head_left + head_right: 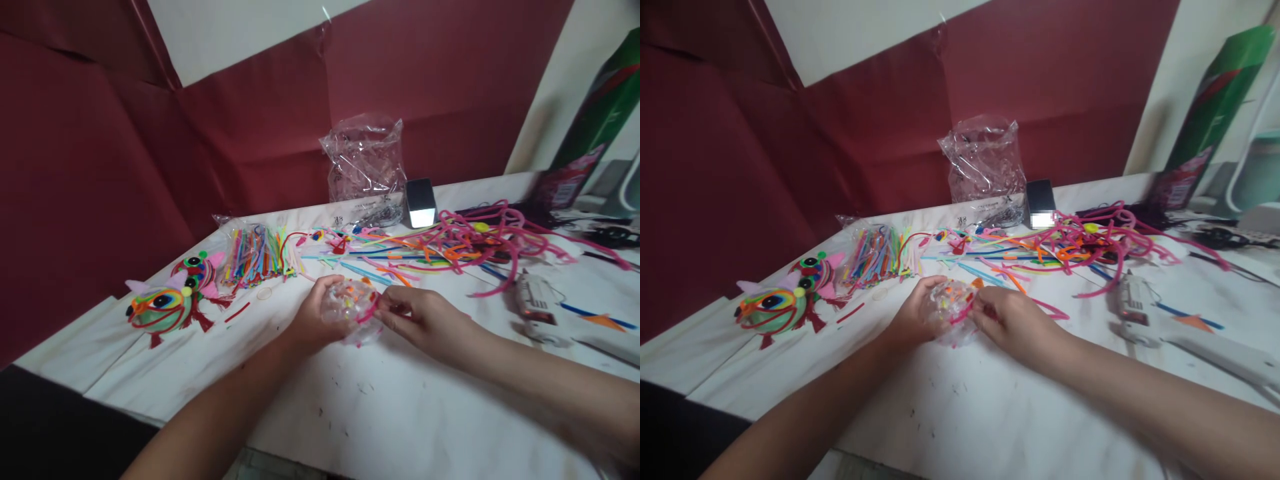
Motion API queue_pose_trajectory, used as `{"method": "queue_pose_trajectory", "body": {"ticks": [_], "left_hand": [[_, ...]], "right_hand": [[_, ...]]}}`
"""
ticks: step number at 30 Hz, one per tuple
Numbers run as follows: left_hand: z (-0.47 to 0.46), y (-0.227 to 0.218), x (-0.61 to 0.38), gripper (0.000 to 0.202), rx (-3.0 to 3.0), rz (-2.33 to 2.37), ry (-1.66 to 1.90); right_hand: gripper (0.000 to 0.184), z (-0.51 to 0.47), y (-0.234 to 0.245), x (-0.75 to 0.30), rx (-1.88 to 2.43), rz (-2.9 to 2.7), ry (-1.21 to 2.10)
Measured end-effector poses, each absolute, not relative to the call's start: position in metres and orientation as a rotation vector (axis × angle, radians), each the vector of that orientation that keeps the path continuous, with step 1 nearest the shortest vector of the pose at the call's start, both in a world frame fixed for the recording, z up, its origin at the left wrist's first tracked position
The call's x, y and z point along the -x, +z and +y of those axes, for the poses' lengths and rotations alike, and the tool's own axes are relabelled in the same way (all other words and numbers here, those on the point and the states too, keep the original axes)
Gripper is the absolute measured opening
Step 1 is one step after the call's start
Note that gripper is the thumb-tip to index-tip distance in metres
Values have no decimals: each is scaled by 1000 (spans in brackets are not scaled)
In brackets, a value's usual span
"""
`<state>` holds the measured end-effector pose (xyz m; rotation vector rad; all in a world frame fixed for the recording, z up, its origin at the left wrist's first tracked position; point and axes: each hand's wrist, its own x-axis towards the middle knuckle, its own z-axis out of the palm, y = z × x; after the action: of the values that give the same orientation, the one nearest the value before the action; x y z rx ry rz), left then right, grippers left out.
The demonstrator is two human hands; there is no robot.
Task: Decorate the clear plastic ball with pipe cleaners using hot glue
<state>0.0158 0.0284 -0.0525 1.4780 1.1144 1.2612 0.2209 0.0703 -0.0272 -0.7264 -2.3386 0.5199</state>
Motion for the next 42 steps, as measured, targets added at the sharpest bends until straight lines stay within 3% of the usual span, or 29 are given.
{"method": "queue_pose_trajectory", "body": {"ticks": [6, 12, 22, 30, 42], "left_hand": [[29, -50, -14, 62, -1391, 1124, 1274], [26, -46, -13, 76, -1562, 1186, 1187], [23, -41, -16, 71, -1600, 1299, 1198], [26, -41, -14, 47, -1412, 1142, 1206], [25, -39, -13, 62, -1563, 1303, 1171]], "right_hand": [[19, 70, -30, -221, 711, -2316, 556], [20, 69, -31, -220, 704, -2319, 531], [19, 64, -36, -217, 765, -2260, 598], [19, 67, -33, -217, 796, -2258, 641], [13, 70, -38, -214, 760, -2188, 727]]}}
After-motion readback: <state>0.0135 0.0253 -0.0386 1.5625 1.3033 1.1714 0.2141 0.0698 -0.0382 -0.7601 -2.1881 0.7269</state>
